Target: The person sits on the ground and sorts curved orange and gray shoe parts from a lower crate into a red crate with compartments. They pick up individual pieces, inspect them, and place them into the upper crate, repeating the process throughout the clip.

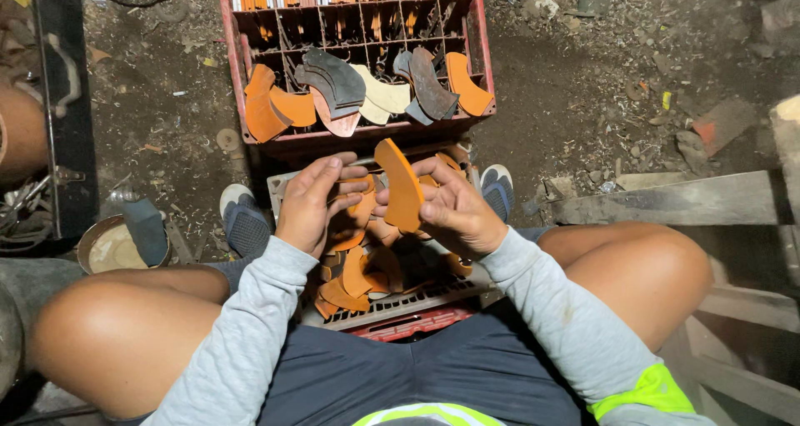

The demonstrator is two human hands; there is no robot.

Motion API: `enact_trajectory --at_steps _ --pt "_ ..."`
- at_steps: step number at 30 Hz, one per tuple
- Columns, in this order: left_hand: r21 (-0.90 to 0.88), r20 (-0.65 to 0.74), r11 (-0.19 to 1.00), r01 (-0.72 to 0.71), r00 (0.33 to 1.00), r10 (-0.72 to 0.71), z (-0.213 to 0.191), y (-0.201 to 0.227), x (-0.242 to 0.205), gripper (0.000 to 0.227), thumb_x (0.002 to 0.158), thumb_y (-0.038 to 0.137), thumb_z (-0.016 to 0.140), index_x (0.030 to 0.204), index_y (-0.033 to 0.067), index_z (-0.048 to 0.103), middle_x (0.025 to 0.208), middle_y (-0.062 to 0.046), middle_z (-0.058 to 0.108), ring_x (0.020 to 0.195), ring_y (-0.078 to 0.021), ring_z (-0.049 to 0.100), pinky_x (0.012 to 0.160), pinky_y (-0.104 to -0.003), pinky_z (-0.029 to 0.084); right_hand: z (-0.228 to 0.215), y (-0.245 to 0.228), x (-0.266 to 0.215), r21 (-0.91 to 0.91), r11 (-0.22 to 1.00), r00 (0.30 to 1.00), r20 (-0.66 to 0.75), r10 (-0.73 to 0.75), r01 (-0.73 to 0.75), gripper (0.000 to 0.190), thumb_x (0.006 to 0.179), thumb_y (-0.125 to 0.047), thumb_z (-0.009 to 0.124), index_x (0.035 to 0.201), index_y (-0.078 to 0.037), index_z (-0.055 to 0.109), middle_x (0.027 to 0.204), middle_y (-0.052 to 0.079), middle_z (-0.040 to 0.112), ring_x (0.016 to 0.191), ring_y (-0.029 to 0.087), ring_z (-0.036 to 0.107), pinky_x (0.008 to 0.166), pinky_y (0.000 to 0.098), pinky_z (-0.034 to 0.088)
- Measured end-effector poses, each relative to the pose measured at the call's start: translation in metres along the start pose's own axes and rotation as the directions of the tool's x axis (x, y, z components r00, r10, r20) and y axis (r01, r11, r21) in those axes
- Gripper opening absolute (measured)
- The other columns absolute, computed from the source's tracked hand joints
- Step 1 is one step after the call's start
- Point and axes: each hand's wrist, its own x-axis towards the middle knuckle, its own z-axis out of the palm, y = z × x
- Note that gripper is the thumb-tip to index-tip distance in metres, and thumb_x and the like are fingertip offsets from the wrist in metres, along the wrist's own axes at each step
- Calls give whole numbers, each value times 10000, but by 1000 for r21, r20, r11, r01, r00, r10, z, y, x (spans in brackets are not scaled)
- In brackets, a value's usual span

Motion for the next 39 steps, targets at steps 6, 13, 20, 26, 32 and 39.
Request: enact_trajectory --at_steps 6,13,20,26,32,39 --pt "128 60 992 -13 998 5 -2 -13 5 331 1027 235 563 1232 -3 667 1090 -104 751 924 -174 719 786 -298 573 -9 -38 -7 -485 864 973 -104 -207 132 437 980 -138 762 1318 -21 512 1315 212 674 1279 318 670 1124 461 549" --pt "310 160 942 -130 984 83 2 -25 4 278 1013 155 578 1192 -28 686 1049 -98 757 904 -145 719 816 -279 596 -70 -76 1 -988 40 762 -142 -632 -151 369 909 -55 793 1230 -9 619 1161 162 726 1104 239 713 995 351 541" --pt "362 181 925 -114 982 50 0 -30 2 277 1005 127 601 1196 -49 695 1034 -109 761 887 -153 695 813 -276 576 -98 -70 22 -992 121 753 -109 -648 -40 363 929 -39 800 1244 -27 621 1160 140 742 1110 285 746 995 392 570" --pt "441 204 875 -199 972 118 0 -29 0 269 1002 151 613 1181 -26 707 1038 -83 770 962 -135 718 863 -274 566 -99 -79 10 -936 -254 718 1 -696 -245 437 806 -99 888 1164 -48 643 1025 122 706 974 314 659 938 443 447" --pt "599 219 771 -215 971 101 4 -30 -6 292 974 226 644 1174 27 720 1000 -74 780 920 -149 716 850 -287 558 -117 -62 27 -926 -282 763 -8 -646 -249 346 875 -119 849 1154 -81 648 1021 104 699 1028 323 647 1019 465 406" --pt "659 231 700 -275 960 160 -2 -24 -9 290 964 245 657 1165 52 736 1008 -96 791 925 -160 733 833 -301 551 -132 -48 53 -939 -227 814 -87 -574 -260 346 825 -139 829 1119 -99 652 1016 101 702 1046 314 638 1057 522 333"
